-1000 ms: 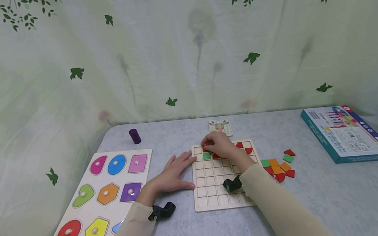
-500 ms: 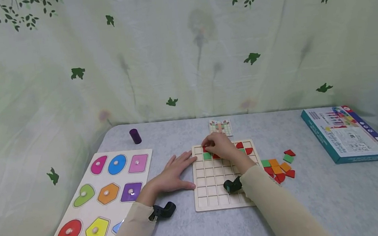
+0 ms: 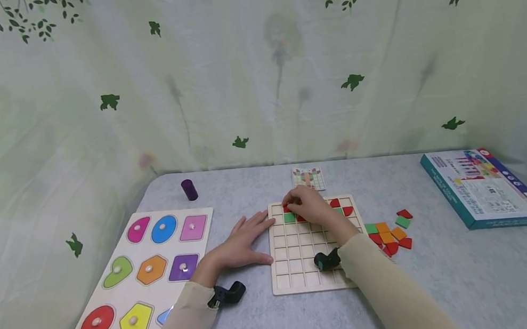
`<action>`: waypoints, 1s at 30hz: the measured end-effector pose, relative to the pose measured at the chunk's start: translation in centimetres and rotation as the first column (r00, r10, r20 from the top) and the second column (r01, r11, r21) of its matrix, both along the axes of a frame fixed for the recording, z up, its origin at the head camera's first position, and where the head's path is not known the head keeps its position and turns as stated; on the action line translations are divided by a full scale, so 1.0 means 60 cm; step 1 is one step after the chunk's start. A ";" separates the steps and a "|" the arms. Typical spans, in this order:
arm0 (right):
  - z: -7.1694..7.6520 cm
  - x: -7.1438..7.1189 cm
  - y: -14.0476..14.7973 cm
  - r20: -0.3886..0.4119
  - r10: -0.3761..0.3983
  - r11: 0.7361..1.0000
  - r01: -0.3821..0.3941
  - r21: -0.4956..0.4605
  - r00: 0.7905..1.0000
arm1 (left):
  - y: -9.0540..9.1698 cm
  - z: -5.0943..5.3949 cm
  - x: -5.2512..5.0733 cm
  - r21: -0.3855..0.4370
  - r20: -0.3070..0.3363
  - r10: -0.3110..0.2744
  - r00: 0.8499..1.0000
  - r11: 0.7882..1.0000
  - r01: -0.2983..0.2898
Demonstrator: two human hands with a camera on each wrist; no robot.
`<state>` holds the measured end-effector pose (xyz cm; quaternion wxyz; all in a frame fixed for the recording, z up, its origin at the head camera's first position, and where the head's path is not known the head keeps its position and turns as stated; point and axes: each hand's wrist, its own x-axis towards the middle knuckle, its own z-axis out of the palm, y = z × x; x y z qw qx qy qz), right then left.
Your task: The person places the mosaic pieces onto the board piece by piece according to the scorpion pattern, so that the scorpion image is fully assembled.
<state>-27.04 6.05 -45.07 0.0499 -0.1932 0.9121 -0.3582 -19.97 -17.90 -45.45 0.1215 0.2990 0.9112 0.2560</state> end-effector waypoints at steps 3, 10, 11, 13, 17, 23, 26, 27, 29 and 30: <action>0.002 0.004 0.004 0.009 0.011 1.000 -0.011 -0.028 1.000 | 0.000 0.000 0.001 0.002 0.005 0.001 1.000 1.000 -0.001; 0.017 0.018 0.018 0.035 0.014 0.998 -0.012 -0.058 0.999 | -0.001 0.001 0.002 0.004 0.004 0.001 1.000 1.000 -0.001; 0.020 0.021 0.021 0.042 0.011 0.998 -0.009 -0.064 0.999 | -0.001 0.001 0.002 0.004 0.002 -0.001 1.000 1.000 0.001; 0.026 0.027 0.030 0.045 0.009 0.997 -0.006 -0.075 0.999 | -0.002 0.001 0.001 0.002 0.000 -0.002 1.000 1.000 0.002; 0.037 0.039 0.049 0.024 0.021 0.995 -0.018 -0.099 0.999 | -0.003 0.000 0.001 0.001 -0.003 -0.004 1.000 1.000 0.004; 0.045 0.056 0.079 -0.024 0.037 0.994 -0.039 -0.100 0.999 | -0.004 0.002 0.001 0.005 0.000 -0.001 1.000 1.000 0.001; 0.044 0.064 0.098 -0.074 0.044 0.997 -0.048 -0.060 0.996 | -0.004 0.001 0.001 0.004 -0.005 0.000 1.000 1.000 0.000; 0.043 0.065 0.106 -0.095 0.040 0.998 -0.045 -0.043 0.995 | -0.004 0.000 0.000 0.003 -0.009 -0.002 1.000 1.000 0.002; 0.041 0.069 0.122 -0.125 0.034 0.999 -0.036 -0.016 0.992 | -0.003 -0.002 -0.001 0.001 -0.014 -0.006 1.000 1.000 0.006; 0.041 0.071 0.130 -0.130 0.028 1.000 -0.029 -0.007 0.991 | -0.003 -0.003 -0.001 0.000 -0.017 -0.008 1.000 1.000 0.008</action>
